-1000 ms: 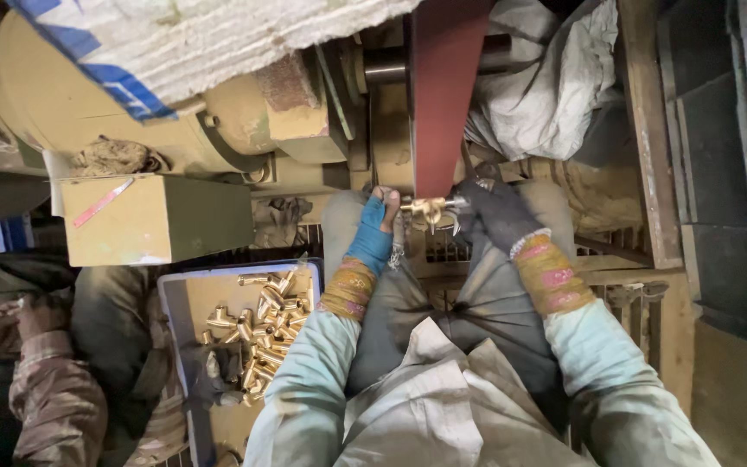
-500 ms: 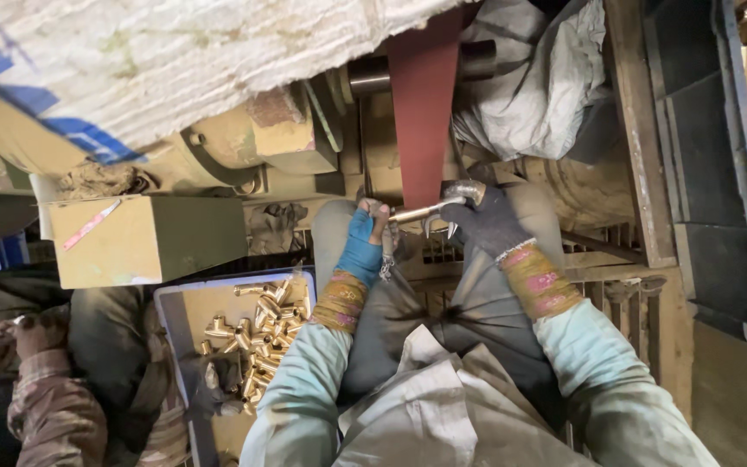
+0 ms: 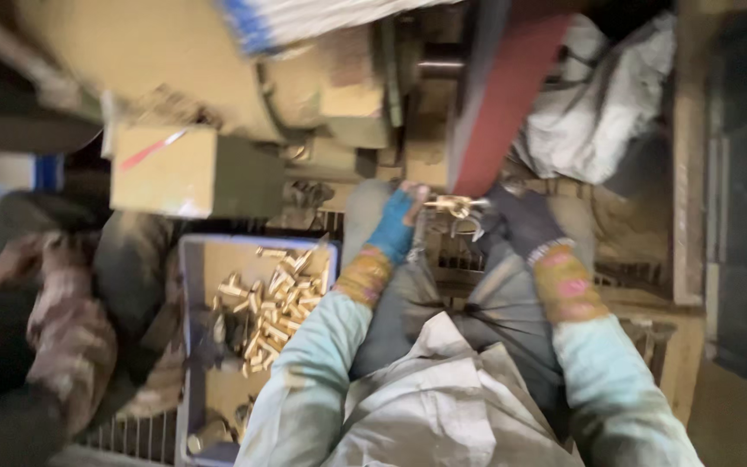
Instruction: The person repeatedly picks up small brass-colored metal parts from a bin, presses them against a moving belt grinder to smooth or deburr them, and then places the finished parts into a second bin. The process is continuous and repetitive.
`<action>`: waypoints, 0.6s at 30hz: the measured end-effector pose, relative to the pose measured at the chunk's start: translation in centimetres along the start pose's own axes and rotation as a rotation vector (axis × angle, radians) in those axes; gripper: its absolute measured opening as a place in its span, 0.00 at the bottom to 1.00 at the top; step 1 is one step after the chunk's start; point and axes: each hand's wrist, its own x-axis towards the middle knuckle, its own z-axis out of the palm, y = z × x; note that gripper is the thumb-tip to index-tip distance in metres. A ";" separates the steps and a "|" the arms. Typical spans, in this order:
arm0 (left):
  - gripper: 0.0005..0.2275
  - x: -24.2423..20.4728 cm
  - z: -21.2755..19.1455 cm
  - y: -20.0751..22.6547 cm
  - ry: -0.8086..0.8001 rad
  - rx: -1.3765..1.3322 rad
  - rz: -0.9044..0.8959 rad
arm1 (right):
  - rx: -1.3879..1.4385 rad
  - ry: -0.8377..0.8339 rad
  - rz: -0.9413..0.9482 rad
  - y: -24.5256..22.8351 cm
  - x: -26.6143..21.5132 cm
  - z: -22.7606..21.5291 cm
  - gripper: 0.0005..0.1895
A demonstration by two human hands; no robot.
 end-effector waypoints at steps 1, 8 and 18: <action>0.08 -0.3 -0.3 0.4 0.049 0.359 0.440 | 0.016 -0.015 -0.074 0.2 -1.0 0.1 0.18; 0.10 -7.1 -2.0 4.5 -0.155 -0.143 -0.021 | -0.585 -0.222 -0.095 2.2 -8.0 1.7 0.17; 0.09 -15.0 -21.1 -3.6 0.731 0.599 0.054 | -0.322 -0.007 -0.380 5.9 -12.2 -4.2 0.17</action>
